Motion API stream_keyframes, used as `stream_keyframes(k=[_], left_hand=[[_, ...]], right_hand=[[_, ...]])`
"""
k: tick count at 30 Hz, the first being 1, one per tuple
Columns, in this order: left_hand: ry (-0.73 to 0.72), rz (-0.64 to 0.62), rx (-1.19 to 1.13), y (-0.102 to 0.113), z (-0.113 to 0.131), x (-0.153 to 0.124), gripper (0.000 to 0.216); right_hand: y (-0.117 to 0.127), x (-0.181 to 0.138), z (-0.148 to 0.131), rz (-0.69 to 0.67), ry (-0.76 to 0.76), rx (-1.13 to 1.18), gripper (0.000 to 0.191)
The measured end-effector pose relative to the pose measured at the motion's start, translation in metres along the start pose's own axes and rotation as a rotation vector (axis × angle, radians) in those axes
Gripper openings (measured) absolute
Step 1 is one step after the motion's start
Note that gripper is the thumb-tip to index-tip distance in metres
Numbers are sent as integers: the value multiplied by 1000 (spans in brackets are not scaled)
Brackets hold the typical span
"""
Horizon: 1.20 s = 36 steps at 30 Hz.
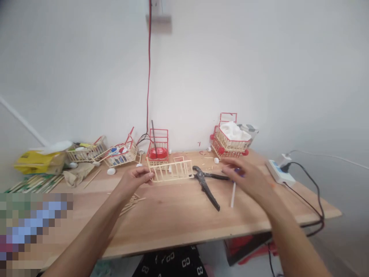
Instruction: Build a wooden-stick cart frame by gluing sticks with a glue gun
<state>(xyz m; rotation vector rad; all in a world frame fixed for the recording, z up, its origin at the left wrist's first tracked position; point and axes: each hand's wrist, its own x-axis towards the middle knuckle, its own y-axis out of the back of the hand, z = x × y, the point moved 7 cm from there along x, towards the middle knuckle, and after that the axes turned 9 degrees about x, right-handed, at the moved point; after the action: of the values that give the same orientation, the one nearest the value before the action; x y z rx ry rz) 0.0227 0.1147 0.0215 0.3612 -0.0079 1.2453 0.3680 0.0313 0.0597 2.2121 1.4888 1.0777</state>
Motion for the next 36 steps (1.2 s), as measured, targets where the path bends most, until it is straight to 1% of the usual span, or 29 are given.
stream_keyframes(k=[2, 5, 7, 9, 11, 14, 17, 19, 22, 25, 27, 31, 36], left_hand=[[-18, 6, 17, 10, 5, -1, 21], [-23, 27, 38, 30, 4, -3, 21], [-10, 54, 45, 44, -1, -4, 22], [12, 71, 37, 55, -6, -6, 22], [33, 69, 25, 61, -11, -6, 23], [53, 58, 15, 65, -17, -3, 23], [80, 104, -21, 69, -26, 5, 24], [89, 147, -46, 71, -33, 12, 26], [62, 184, -35, 68, -42, 20, 25], [33, 239, -49, 64, -54, 23, 24], [38, 270, -63, 62, -63, 22, 23], [40, 278, 33, 58, -71, 23, 18], [32, 321, 195, 65, -70, 23, 15]], right_hand=[[-45, 9, -28, -111, 12, 164, 38], [-104, 19, -53, -217, 64, 301, 36], [-132, 23, -61, -286, 74, 375, 35], [-150, 25, -66, -323, 74, 424, 33], [-159, 27, -70, -319, 78, 440, 30], [-166, 31, -73, -301, 84, 452, 29], [-175, 36, -70, -320, 83, 446, 28], [-180, 40, -65, -309, 84, 408, 28], [-185, 43, -53, -249, 86, 341, 30], [-189, 42, -41, -196, 61, 288, 32], [-191, 40, -34, -186, 36, 276, 32], [-194, 37, -29, -176, 5, 303, 30], [-197, 34, -33, -131, 22, 248, 27]])
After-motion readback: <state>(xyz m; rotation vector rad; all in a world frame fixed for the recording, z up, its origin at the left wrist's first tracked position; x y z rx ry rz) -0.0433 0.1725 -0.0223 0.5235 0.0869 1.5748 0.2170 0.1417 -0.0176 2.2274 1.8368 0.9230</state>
